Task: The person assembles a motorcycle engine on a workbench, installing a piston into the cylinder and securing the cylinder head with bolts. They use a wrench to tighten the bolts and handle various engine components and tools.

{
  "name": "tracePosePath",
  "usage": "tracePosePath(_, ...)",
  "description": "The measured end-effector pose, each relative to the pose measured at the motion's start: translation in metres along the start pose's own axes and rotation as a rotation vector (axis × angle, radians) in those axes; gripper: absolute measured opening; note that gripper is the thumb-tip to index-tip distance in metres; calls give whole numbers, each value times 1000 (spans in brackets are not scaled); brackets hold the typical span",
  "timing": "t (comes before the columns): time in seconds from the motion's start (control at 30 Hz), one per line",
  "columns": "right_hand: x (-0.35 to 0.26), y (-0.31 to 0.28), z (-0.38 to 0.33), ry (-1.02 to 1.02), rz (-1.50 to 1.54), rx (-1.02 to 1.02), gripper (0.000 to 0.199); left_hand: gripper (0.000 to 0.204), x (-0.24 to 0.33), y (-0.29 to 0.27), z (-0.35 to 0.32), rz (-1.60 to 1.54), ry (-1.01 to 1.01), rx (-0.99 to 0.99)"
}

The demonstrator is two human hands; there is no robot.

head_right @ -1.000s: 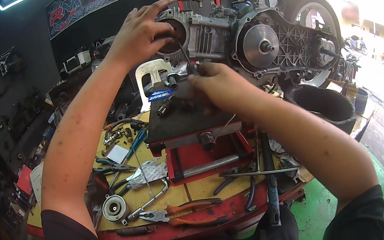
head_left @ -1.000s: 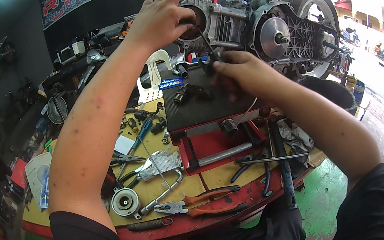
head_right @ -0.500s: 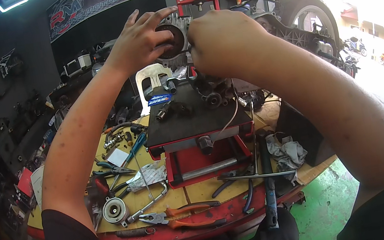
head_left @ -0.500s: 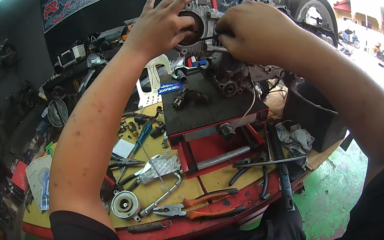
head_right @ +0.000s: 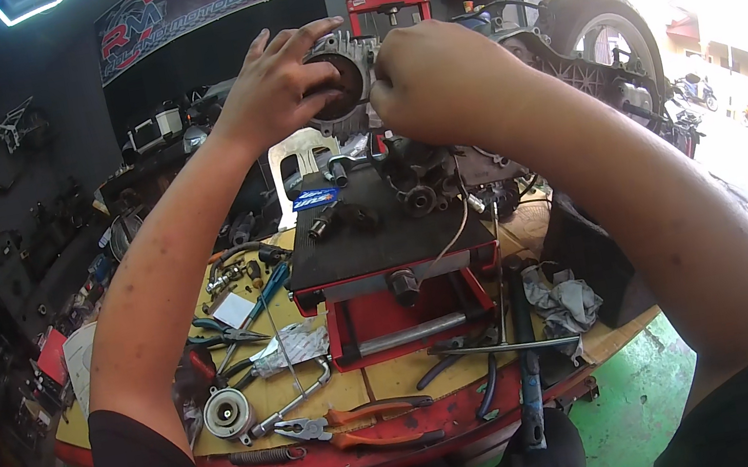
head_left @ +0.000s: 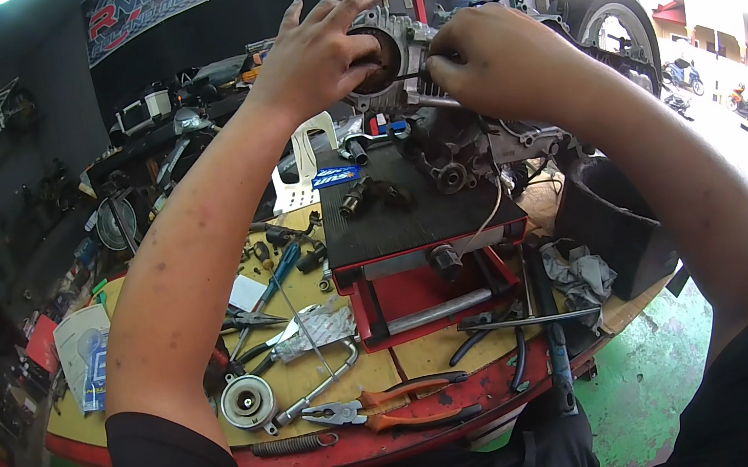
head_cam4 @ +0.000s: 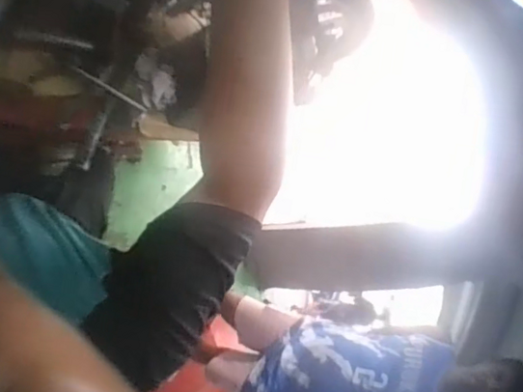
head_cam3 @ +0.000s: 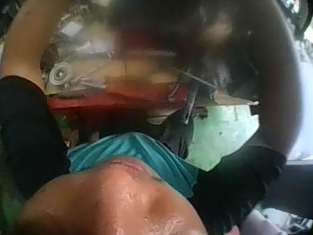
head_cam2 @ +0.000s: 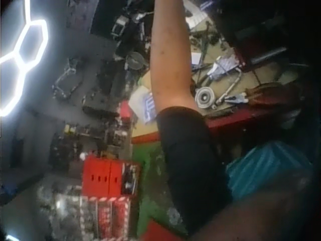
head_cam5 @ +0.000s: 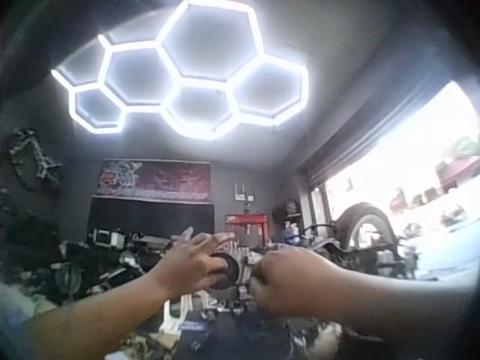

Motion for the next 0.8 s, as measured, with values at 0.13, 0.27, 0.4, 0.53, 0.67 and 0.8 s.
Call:
tracePosePath(0.13,2,3,-1,-43,-81,46,32,17,2,-1,0,-13,-21,30)
tracePosePath(0.27,1,4,10,-30,-94,-85,31,15,5,-2,-2,-5,-7,73)
tracePosePath(0.4,-1,2,16,-28,-201,-208,32,15,6,-4,-5,-10,-14,119)
tracePosePath(0.53,-3,7,15,-54,-239,-198,35,15,3,-6,-9,-24,-32,121)
tracePosePath(0.67,20,4,15,77,45,-284,37,14,-1,-3,-13,-96,-69,90)
tracePosePath(0.8,33,11,8,137,151,-256,35,15,-4,-1,-20,-105,-73,49)
Point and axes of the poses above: each hand's wrist, its own z-axis towards the middle knuckle, its own y-axis out of the palm, x = y × z, the point moved 7 cm from there along z, towards the middle knuckle, and after that the axes turned 10 degrees about -x, right-handed, at the moved point
